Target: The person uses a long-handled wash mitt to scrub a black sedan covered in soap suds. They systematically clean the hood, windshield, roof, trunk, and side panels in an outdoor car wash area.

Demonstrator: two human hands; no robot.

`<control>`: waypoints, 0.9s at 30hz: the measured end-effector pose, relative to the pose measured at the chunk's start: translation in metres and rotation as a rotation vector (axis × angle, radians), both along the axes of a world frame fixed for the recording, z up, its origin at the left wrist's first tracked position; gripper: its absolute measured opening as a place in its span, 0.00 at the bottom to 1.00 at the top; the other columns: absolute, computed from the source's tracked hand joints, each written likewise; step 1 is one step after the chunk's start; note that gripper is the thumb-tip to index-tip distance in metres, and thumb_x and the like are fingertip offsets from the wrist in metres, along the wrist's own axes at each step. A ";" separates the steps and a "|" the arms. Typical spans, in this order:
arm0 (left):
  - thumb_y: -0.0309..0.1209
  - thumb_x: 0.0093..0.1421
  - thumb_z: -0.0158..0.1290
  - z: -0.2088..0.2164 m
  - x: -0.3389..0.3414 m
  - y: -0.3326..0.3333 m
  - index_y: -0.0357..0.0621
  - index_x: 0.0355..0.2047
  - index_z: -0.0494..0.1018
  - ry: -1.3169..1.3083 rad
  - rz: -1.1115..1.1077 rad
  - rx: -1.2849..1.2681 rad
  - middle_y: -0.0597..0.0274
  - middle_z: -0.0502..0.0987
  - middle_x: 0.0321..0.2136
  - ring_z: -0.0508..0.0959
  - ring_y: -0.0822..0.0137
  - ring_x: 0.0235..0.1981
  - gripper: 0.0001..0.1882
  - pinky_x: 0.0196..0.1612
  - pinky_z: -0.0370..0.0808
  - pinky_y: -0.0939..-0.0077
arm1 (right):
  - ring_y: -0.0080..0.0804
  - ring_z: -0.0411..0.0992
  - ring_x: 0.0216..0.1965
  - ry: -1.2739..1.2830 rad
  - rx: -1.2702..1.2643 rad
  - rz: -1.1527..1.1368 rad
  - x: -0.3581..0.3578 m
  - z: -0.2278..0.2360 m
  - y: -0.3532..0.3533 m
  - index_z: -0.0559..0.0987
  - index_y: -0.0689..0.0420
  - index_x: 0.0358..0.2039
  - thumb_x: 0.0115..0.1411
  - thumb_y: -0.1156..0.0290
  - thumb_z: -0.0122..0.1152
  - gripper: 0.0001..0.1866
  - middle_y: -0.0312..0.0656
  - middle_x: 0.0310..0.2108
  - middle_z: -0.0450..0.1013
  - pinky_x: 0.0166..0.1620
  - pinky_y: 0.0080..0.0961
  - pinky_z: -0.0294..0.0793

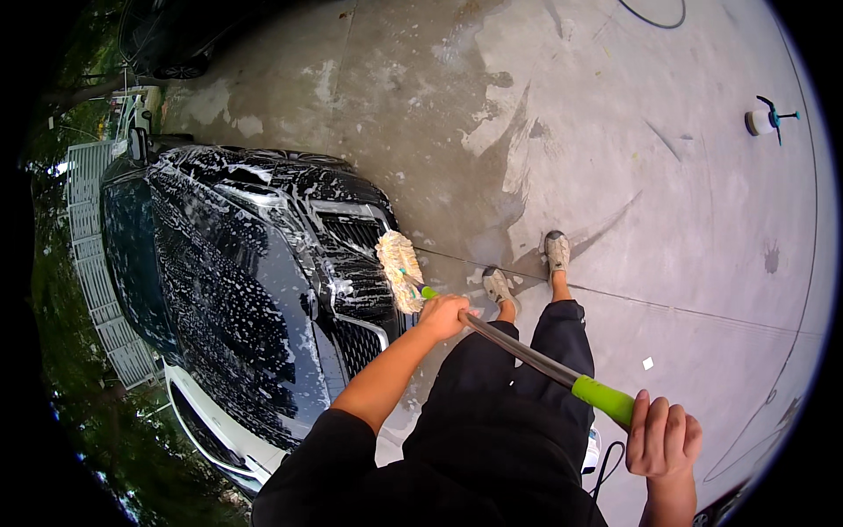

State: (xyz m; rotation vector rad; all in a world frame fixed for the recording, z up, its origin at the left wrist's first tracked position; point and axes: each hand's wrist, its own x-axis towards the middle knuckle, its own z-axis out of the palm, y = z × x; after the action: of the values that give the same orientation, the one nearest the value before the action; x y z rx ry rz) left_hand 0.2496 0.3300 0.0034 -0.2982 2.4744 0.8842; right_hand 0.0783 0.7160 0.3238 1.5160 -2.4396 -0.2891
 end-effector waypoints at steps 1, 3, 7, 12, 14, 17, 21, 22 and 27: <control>0.40 0.60 0.63 -0.003 -0.011 -0.005 0.43 0.22 0.70 0.004 -0.005 -0.009 0.49 0.80 0.29 0.80 0.41 0.35 0.18 0.39 0.75 0.48 | 0.38 0.76 0.32 -0.001 -0.015 -0.015 -0.009 -0.005 -0.001 0.85 0.64 0.41 0.59 0.78 0.59 0.11 0.45 0.32 0.78 0.37 0.33 0.70; 0.36 0.58 0.63 0.005 -0.035 -0.010 0.43 0.21 0.70 0.032 -0.010 -0.042 0.49 0.81 0.29 0.80 0.42 0.35 0.16 0.40 0.76 0.49 | 0.38 0.76 0.33 0.022 -0.033 -0.030 -0.022 -0.013 -0.004 0.85 0.64 0.41 0.60 0.79 0.60 0.11 0.45 0.32 0.78 0.37 0.33 0.70; 0.36 0.59 0.63 0.002 -0.078 -0.036 0.42 0.21 0.70 0.051 -0.013 -0.132 0.48 0.81 0.29 0.80 0.42 0.36 0.17 0.41 0.76 0.50 | 0.37 0.77 0.32 0.100 -0.086 -0.063 -0.040 -0.027 -0.017 0.85 0.62 0.41 0.61 0.73 0.65 0.09 0.43 0.31 0.78 0.38 0.31 0.69; 0.42 0.60 0.66 0.002 -0.122 -0.075 0.41 0.22 0.70 0.152 0.098 -0.188 0.50 0.81 0.30 0.80 0.44 0.39 0.22 0.42 0.75 0.51 | 0.35 0.77 0.31 0.153 -0.121 -0.100 -0.052 -0.019 -0.056 0.85 0.59 0.40 0.66 0.61 0.68 0.13 0.40 0.31 0.79 0.38 0.29 0.68; 0.42 0.60 0.66 0.000 -0.136 -0.101 0.41 0.25 0.71 0.144 0.142 -0.221 0.53 0.81 0.31 0.79 0.45 0.41 0.20 0.42 0.75 0.51 | 0.33 0.77 0.31 0.174 -0.135 -0.116 -0.049 -0.030 -0.081 0.86 0.57 0.40 0.67 0.58 0.68 0.14 0.39 0.31 0.79 0.38 0.28 0.68; 0.41 0.63 0.65 -0.019 -0.139 -0.128 0.43 0.29 0.73 0.143 0.286 -0.264 0.55 0.79 0.35 0.78 0.48 0.45 0.17 0.44 0.75 0.52 | 0.30 0.77 0.31 0.214 -0.140 -0.075 -0.038 -0.046 -0.120 0.85 0.56 0.41 0.66 0.62 0.68 0.11 0.38 0.33 0.79 0.37 0.26 0.68; 0.42 0.65 0.63 -0.026 -0.127 -0.127 0.44 0.31 0.74 0.133 0.345 -0.215 0.55 0.79 0.37 0.77 0.47 0.47 0.16 0.47 0.75 0.52 | 0.31 0.78 0.33 0.224 -0.106 -0.073 -0.025 -0.036 -0.132 0.84 0.56 0.42 0.66 0.61 0.69 0.12 0.38 0.34 0.79 0.37 0.26 0.68; 0.42 0.64 0.64 -0.025 -0.121 -0.119 0.44 0.30 0.74 0.146 0.327 -0.190 0.55 0.79 0.37 0.77 0.47 0.47 0.16 0.47 0.75 0.52 | 0.31 0.78 0.33 0.225 -0.105 -0.088 -0.024 -0.031 -0.129 0.84 0.56 0.42 0.66 0.61 0.69 0.13 0.38 0.35 0.79 0.38 0.27 0.69; 0.45 0.62 0.63 -0.012 -0.057 -0.041 0.44 0.27 0.76 0.200 0.199 -0.104 0.54 0.81 0.35 0.79 0.46 0.44 0.18 0.52 0.74 0.53 | 0.36 0.77 0.35 -0.025 -0.077 -0.223 -0.015 -0.004 -0.062 0.80 0.56 0.43 0.57 0.53 0.75 0.23 0.39 0.36 0.76 0.39 0.34 0.70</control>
State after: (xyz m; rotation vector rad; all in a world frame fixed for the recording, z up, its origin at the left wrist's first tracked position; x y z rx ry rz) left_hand 0.1926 0.2891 -0.0091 -0.5225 2.7175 0.9045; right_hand 0.0633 0.6543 0.3195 1.2243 -2.6103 -0.2159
